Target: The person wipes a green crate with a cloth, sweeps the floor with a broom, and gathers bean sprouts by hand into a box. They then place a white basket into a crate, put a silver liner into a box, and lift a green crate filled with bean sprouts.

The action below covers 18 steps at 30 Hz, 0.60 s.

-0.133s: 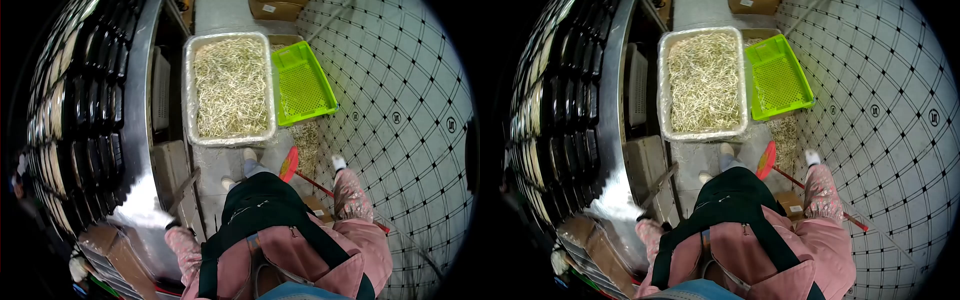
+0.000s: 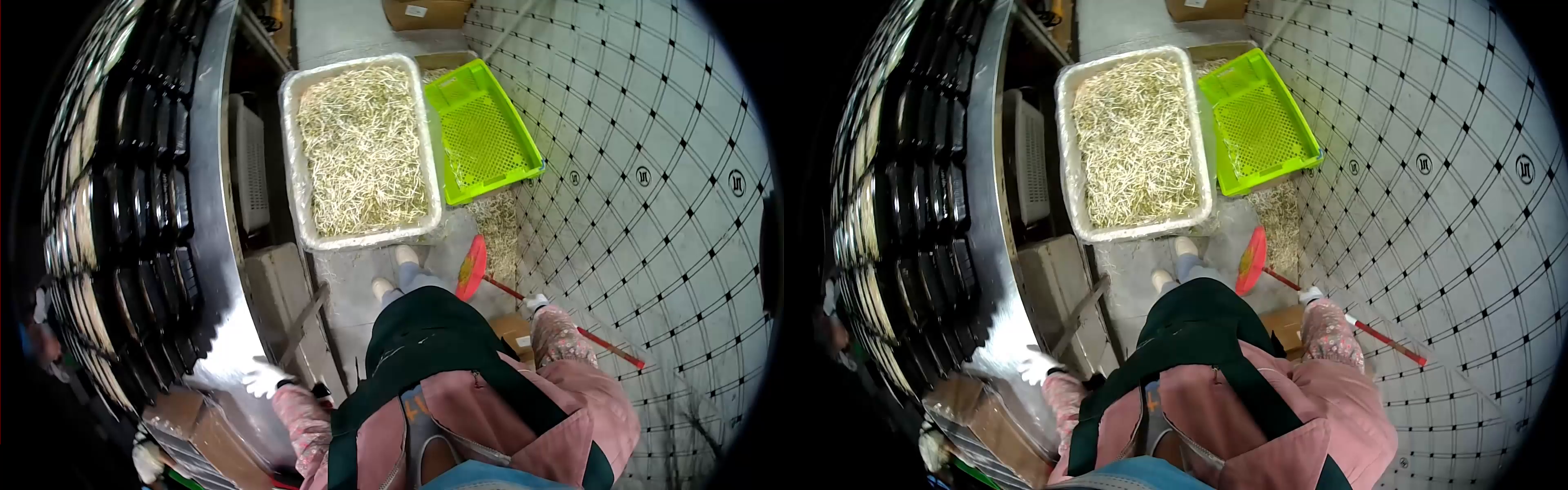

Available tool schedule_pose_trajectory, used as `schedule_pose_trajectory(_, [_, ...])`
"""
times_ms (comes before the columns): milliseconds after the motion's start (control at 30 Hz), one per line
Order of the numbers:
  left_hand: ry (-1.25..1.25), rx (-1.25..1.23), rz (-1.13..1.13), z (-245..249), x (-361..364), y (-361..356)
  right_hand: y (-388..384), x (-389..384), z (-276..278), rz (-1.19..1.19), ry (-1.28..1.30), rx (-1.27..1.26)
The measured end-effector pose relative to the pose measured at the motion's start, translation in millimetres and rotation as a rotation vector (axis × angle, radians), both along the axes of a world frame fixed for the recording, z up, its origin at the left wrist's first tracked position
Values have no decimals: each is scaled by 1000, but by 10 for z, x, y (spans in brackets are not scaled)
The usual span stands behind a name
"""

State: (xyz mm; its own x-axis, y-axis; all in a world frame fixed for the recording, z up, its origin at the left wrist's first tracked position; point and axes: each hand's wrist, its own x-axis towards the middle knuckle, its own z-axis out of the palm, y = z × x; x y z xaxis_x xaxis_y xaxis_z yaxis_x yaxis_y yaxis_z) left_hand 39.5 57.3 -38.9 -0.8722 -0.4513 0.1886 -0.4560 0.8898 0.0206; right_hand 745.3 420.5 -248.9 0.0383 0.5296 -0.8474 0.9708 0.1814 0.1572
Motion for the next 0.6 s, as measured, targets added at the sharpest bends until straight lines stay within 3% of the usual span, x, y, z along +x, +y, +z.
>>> schedule_pose_trajectory(67, [175, -219, -597, 338, 272, 840, -128, -938, 747, -232, -5, 34])
schedule_pose_trajectory(100, [-7, 661, -765, 301, 399, 1385, -164, -1629, 1347, -346, -7, 61])
schedule_pose_trajectory(133, [-571, 1138, -747, 405, 568, 1874, -21, -1797, 1270, -340, 72, 138])
schedule_pose_trajectory(200, [-488, 670, -1693, 323, 1040, 2425, 286, -2067, 1020, -191, 155, 334])
schedule_pose_trajectory(233, [-658, 677, -1775, 322, 1201, 2588, 553, -2219, 909, -127, 145, 358])
schedule_pose_trajectory(300, [-918, 750, -1723, 189, 1445, 2510, 1036, -2574, 917, 47, 86, 529])
schedule_pose_trajectory(333, [-1047, 921, -1609, -45, 1471, 2319, 1278, -2729, 907, 83, 46, 533])
schedule_pose_trajectory(367, [-1260, 1071, -1238, -75, 1461, 2173, 1507, -2853, 848, 121, 8, 543])
schedule_pose_trajectory(400, [-1259, 1243, -993, -234, 1483, 1967, 1706, -2927, 707, 192, 29, 597])
schedule_pose_trajectory(433, [-1241, 1241, -851, -462, 1449, 1667, 1905, -3118, 787, 302, -39, 522])
schedule_pose_trajectory(467, [-1185, 955, -867, -465, 1384, 1486, 2061, -3094, 445, 444, -48, 573])
schedule_pose_trajectory(500, [-1025, 863, -869, -799, 1400, 1003, 2240, -3002, -89, 590, -59, 626])
schedule_pose_trajectory(533, [-1029, 855, -654, -912, 1393, 709, 2381, -2918, -572, 678, -66, 563])
schedule_pose_trajectory(567, [-869, 1020, -528, -1072, 1475, 340, 2465, -2762, -1116, 809, -82, 615])
schedule_pose_trajectory(600, [-851, 974, -178, -1040, 1559, 55, 2504, -2749, -1276, 763, -31, 558])
